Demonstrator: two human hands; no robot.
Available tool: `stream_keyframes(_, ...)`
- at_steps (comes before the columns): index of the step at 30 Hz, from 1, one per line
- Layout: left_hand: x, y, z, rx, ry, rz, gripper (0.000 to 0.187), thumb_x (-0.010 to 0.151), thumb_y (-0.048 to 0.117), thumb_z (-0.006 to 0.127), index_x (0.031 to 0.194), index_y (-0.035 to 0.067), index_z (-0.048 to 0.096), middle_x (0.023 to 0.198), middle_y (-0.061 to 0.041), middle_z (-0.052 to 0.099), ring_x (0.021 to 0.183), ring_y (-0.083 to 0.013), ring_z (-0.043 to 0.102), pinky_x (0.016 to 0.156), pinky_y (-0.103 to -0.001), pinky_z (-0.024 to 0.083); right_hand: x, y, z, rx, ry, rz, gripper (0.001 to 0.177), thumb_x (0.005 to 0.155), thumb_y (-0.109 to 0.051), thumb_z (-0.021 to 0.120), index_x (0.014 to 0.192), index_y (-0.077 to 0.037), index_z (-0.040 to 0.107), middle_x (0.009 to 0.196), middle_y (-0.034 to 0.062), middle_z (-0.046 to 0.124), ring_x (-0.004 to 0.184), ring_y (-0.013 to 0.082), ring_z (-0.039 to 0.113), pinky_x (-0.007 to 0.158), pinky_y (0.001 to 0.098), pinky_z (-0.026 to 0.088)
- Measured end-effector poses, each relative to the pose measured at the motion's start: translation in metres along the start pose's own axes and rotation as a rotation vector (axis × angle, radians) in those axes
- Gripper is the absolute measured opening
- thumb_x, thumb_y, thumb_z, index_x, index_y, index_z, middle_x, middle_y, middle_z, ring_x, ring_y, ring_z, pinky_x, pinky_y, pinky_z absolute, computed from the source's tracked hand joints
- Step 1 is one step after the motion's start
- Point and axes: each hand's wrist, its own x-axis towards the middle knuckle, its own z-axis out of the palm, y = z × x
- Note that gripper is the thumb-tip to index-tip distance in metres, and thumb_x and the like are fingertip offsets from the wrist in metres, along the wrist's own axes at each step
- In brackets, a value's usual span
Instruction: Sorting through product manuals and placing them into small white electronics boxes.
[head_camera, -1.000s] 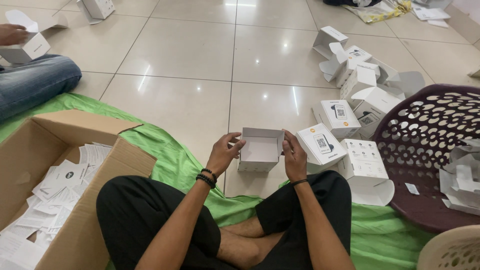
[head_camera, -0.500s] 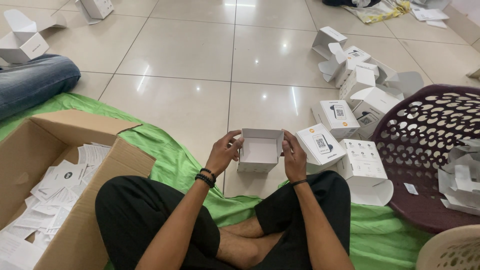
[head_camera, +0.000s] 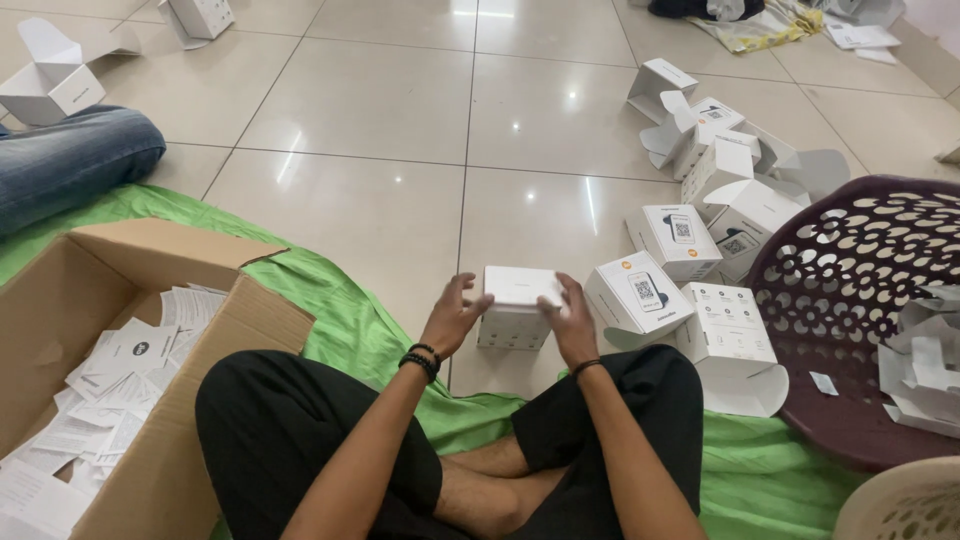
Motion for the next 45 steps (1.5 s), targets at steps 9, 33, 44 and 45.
stream_keyframes(9, 0.017, -0.051, 0.02, -0.157, -0.189, -0.019, 0.065, 0.091, 0.023, 0.063, 0.151, 0.006, 0.042, 0.148, -0.015, 0.056, 0.13, -0.0301, 0.061, 0.104, -0.039, 0.053, 0.002, 0.006, 0.006, -0.042, -0.147, 0.05, 0.102, 0.082, -0.019, 0.066, 0.164, -0.025, 0.006, 0.158, 0.0223, 0.038, 0.131, 0.0409, 0.051, 0.095, 0.0437, 0.055)
stream_keyframes(33, 0.07, -0.107, -0.006, 0.899, -0.408, -0.45, 0.103, 0.075, 0.037, 0.091, 0.159, 0.028, 0.031, 0.172, -0.007, 0.013, 0.157, -0.0334, 0.015, 0.115, -0.067, 0.033, 0.162, 0.112, 0.043, -2.135, -0.451, -1.372, 0.073, 0.091, -0.041, 0.046, 0.161, -0.026, 0.032, 0.171, -0.0037, 0.02, 0.152, 0.0143, 0.013, 0.124, 0.0501, 0.001)
stream_keyframes(44, 0.069, -0.115, 0.005, 0.923, -0.384, -0.451, 0.092, 0.08, 0.027, 0.083, 0.158, 0.026, 0.033, 0.171, -0.006, 0.015, 0.156, -0.0327, 0.016, 0.116, -0.061, 0.034, 0.165, 0.096, 0.075, -2.498, -0.785, -0.262, 0.052, 0.103, -0.034, 0.055, 0.139, 0.002, 0.064, 0.139, 0.0257, 0.063, 0.135, 0.0457, 0.052, 0.112, 0.0663, 0.031)
stream_keyframes(45, 0.07, -0.123, 0.011, 0.936, -0.359, -0.424, 0.085, 0.083, 0.019, 0.079, 0.156, 0.023, 0.037, 0.17, -0.007, 0.019, 0.155, -0.034, 0.019, 0.116, -0.058, 0.036, 0.15, 0.069, 0.065, -2.419, -0.818, -0.235, 0.057, 0.101, -0.037, 0.057, 0.142, 0.002, 0.058, 0.147, 0.0281, 0.054, 0.14, 0.0487, 0.042, 0.11, 0.0659, 0.03)
